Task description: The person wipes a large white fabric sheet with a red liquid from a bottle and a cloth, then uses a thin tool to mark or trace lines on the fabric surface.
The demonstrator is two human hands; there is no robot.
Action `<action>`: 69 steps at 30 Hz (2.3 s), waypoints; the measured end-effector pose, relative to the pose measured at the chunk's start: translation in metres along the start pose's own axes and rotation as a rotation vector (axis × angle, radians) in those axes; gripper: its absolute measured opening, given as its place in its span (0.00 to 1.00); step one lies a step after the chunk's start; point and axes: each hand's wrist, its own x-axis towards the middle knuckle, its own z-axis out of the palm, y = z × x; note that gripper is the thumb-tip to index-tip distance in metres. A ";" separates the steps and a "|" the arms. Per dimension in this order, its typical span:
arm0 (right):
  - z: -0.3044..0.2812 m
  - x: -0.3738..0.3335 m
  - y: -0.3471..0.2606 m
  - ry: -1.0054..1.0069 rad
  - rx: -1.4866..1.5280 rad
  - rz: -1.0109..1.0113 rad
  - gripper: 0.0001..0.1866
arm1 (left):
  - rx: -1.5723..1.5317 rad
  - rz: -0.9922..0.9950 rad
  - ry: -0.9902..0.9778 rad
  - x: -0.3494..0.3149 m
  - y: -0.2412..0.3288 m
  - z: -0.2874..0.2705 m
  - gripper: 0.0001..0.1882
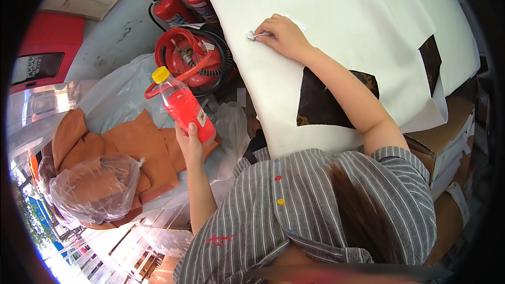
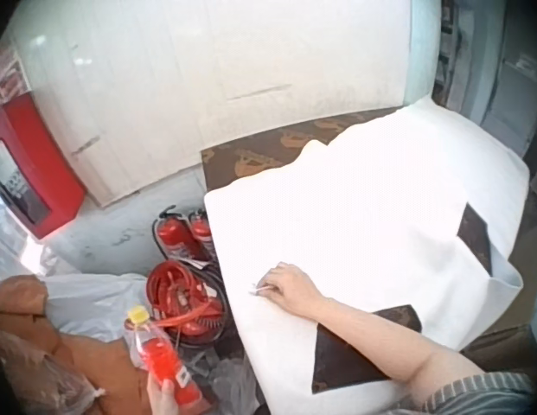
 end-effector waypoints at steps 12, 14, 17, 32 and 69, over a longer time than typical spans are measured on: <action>-0.073 -0.010 0.060 0.009 0.300 0.431 0.08 | -0.030 0.017 -0.002 0.005 0.005 0.003 0.35; -0.066 -0.016 0.053 0.090 0.056 0.330 0.08 | -0.005 0.017 -0.007 0.006 0.006 0.004 0.35; -0.041 -0.030 0.039 0.257 -0.191 0.105 0.08 | -0.005 0.006 -0.011 0.005 0.006 0.005 0.34; -0.004 0.006 0.016 0.165 -0.143 0.123 0.05 | -0.021 -0.007 0.004 0.006 -0.001 -0.002 0.34; -0.065 -0.033 0.052 0.197 -0.268 0.256 0.08 | -0.081 -0.048 0.007 -0.023 -0.002 0.002 0.36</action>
